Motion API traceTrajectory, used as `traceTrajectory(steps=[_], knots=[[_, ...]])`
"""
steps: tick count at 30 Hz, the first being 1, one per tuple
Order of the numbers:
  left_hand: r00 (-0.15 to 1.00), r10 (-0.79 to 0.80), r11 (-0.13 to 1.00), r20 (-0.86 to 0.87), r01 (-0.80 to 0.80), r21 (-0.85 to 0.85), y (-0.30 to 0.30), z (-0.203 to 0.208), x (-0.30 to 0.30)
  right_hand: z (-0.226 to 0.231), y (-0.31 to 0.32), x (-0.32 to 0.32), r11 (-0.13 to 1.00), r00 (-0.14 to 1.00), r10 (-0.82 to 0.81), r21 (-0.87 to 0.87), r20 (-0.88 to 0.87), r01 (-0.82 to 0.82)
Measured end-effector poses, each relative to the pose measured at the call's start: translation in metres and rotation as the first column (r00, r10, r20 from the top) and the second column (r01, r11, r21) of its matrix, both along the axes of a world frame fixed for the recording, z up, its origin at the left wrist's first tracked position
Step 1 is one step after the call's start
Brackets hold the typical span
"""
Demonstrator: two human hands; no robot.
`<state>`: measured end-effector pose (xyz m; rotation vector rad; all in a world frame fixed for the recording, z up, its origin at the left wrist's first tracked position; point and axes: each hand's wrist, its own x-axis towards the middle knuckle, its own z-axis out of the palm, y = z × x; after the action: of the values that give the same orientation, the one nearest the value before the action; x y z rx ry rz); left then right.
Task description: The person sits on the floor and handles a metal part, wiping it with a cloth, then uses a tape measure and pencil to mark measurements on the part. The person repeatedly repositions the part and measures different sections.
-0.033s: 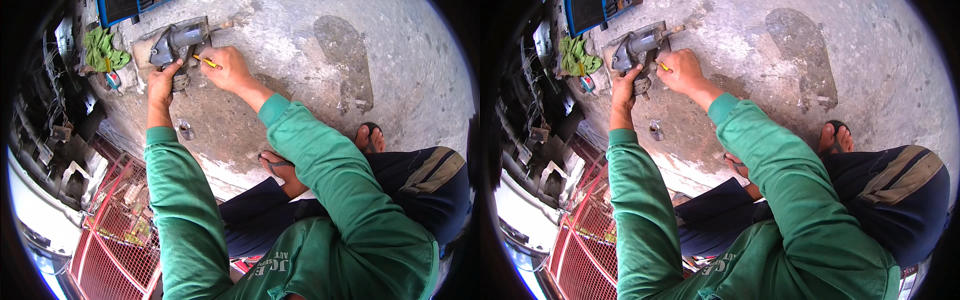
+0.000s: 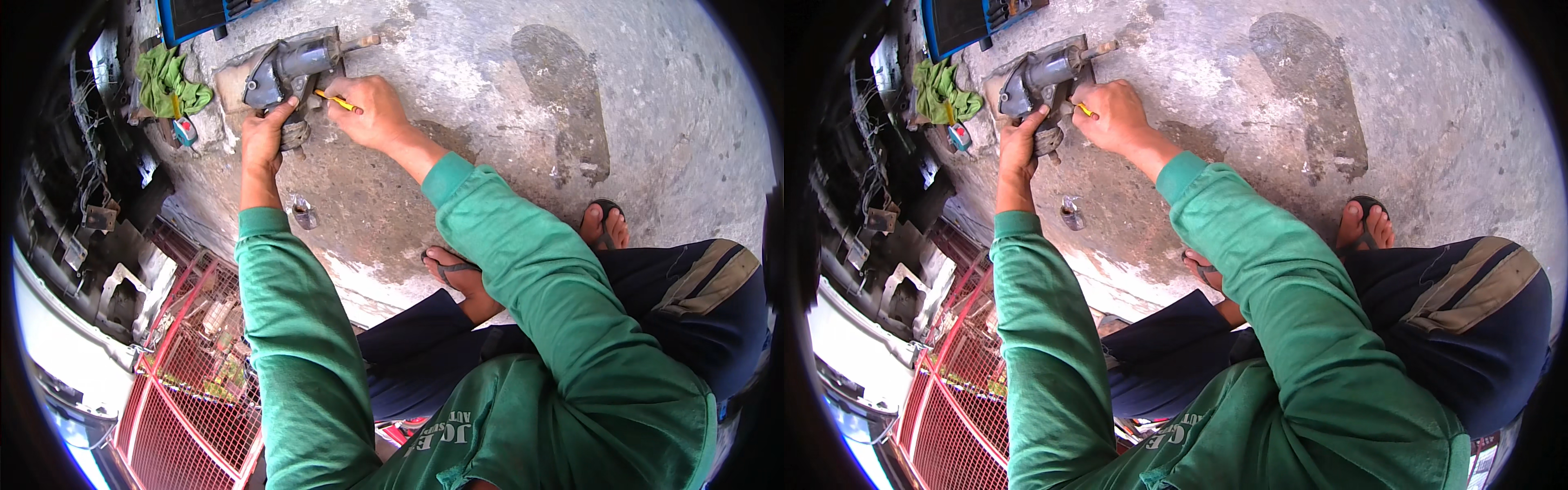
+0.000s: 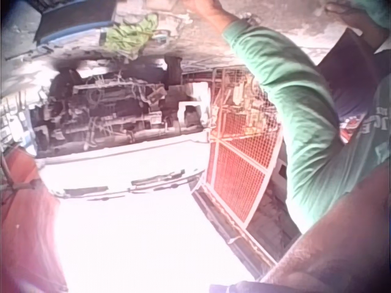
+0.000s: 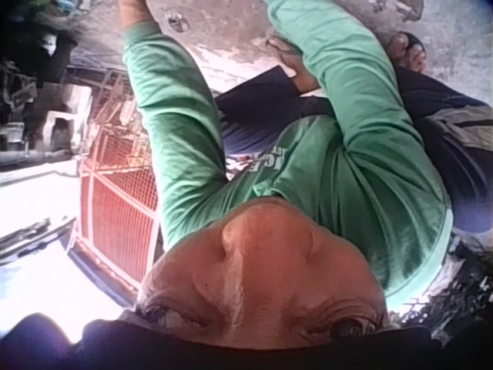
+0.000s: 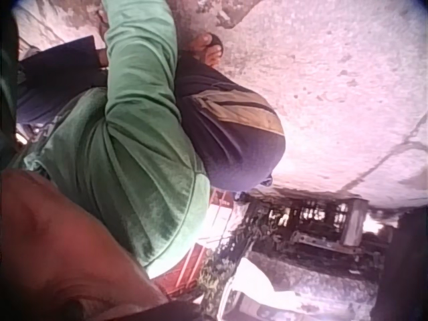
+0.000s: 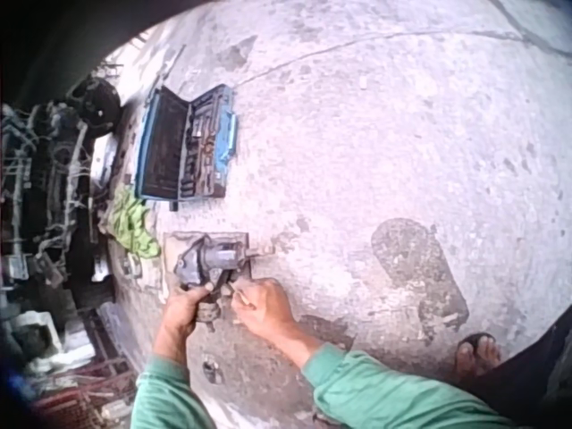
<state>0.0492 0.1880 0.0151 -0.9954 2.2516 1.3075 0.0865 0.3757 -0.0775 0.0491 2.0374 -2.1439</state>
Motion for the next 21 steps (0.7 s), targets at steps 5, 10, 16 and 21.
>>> traceTrajectory(steps=[5,10,16,21], knots=[[0.999,-0.012,1.0,0.041,0.012,0.014,-0.006,0.001,0.0,0.001,0.006,-0.002,0.999,0.994,0.029,-0.031,0.107,-0.026],[1.0,-0.021,1.0,0.024,0.021,0.007,-0.004,-0.003,-0.006,-0.006,0.008,-0.019,0.999,0.991,0.046,-0.035,0.129,-0.041],[1.0,-0.011,0.999,0.027,0.01,0.031,-0.005,-0.005,-0.007,-0.014,0.005,-0.019,0.999,0.996,0.051,-0.014,0.069,-0.051],[1.0,-0.011,1.0,0.022,0.01,0.029,-0.004,-0.004,-0.005,-0.011,0.009,-0.018,0.997,0.991,0.071,-0.051,0.115,-0.066]])
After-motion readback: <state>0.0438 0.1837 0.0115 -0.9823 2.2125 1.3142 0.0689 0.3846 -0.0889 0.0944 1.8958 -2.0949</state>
